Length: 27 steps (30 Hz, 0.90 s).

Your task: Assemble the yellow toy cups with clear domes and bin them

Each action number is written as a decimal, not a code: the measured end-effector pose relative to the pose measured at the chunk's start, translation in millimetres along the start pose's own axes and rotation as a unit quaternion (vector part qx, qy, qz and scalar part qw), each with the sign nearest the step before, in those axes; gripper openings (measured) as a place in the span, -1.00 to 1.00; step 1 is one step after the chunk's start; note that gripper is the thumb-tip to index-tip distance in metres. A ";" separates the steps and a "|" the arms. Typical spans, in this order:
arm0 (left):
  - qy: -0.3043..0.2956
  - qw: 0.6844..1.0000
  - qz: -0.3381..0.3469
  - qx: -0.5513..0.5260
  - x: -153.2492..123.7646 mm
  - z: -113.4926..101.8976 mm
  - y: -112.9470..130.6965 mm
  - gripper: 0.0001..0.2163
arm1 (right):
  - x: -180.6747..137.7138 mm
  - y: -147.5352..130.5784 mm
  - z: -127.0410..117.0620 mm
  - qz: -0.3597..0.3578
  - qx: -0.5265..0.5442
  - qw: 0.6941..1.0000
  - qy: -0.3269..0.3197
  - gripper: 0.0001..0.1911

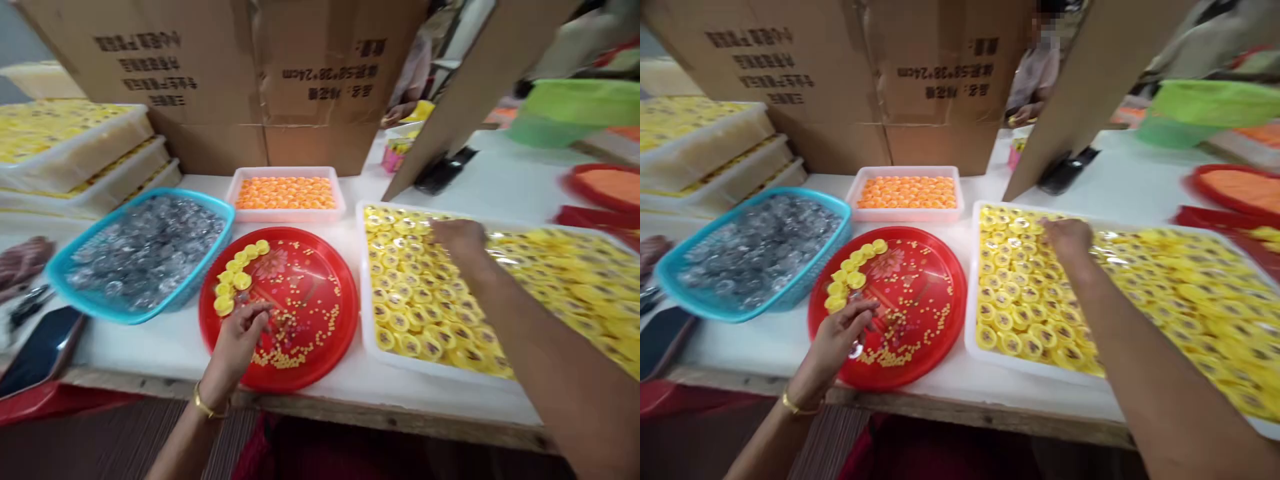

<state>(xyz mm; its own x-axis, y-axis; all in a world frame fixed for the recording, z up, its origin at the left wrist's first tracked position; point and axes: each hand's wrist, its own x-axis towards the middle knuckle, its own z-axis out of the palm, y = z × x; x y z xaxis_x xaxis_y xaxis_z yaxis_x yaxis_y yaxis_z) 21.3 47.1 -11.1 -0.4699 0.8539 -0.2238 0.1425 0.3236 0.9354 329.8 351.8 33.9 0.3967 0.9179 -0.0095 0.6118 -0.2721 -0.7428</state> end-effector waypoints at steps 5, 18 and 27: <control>0.141 0.938 0.124 0.293 13.2 -45.0 2.7 -0.73 | -63.7 -22.4 -20.2 -0.130 0.057 0.990 -0.007 -0.59; -0.008 0.755 0.179 0.631 75.1 -51.6 28.9 -0.76 | -279.6 -42.8 104.2 -0.352 0.030 0.850 -0.390 -0.81; -0.060 0.868 0.216 0.444 45.9 -7.4 36.1 -0.83 | -269.3 -22.9 115.1 -0.118 0.258 0.839 -0.465 -0.72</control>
<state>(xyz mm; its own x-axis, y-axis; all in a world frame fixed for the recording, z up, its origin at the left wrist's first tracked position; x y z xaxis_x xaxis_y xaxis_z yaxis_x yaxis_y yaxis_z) -1.6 94.9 14.5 -0.1189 0.9927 0.0187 0.9227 0.1035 0.3714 130.2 144.1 -23.6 -0.5459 0.8221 -0.1615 0.1262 -0.1099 -0.9859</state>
